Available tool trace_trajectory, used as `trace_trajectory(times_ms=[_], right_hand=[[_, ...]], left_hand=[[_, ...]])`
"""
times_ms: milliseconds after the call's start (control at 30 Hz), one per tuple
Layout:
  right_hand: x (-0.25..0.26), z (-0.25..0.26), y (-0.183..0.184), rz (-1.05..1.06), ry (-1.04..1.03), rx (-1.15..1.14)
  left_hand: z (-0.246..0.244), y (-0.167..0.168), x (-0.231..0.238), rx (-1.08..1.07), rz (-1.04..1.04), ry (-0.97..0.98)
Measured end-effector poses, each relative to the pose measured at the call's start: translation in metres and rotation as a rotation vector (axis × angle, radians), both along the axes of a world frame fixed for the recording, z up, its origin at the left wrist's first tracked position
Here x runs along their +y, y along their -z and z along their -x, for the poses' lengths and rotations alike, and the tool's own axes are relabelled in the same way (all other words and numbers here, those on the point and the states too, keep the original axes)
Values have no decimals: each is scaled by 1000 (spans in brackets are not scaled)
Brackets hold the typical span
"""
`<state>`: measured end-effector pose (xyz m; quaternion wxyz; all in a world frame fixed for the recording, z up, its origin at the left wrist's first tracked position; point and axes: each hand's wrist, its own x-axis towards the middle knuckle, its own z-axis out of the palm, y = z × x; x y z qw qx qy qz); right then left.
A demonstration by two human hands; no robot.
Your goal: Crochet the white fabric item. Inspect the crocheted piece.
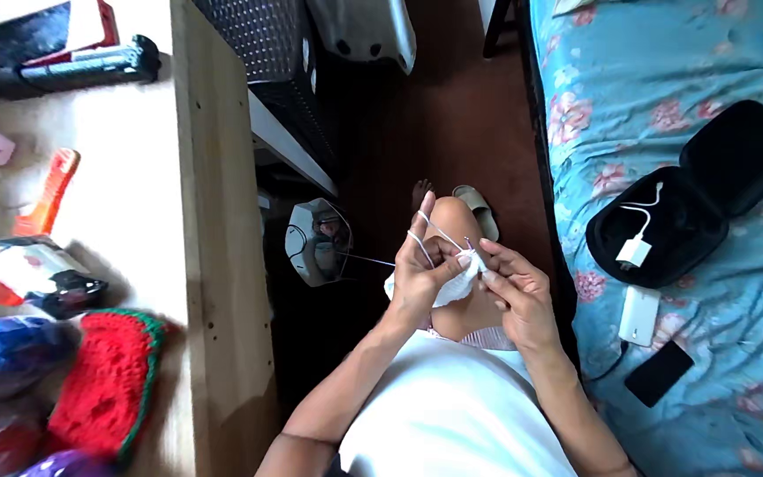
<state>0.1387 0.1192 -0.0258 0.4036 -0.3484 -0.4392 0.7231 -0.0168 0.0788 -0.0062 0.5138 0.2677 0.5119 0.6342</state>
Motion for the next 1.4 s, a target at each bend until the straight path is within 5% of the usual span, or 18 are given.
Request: trace_trajectory(times_ms=[67,133,267,367,533,600,733,1000,1400], right_hand=[[3,1,-2,194,-27,118],[4,3,-2,134,-17,71],[5,2,6,-493,50,-345],[6,5,4,-881,117,-590],[7,15,-16,-998,141,-686],[5,17,-22,-764,72,-520],[3,21,-25,-325,73,-211],[-5,21,-10,-906,283,-668],[-1,15,-7,-1180,304,-766]], left_hand=[[0,2,3,-56,26,1],[1,3,5,-82,36,-1],[-1,1,5,70,-11,-59],[-5,9,2,447,-231,-144],[-9,26,1,832,-489,-302],[-10,26,0,783,-499,-332],[-11,7,2,315,-357,-338],[-10,7,7,186,-323,-359],[4,-14,3,-113,-75,-274]])
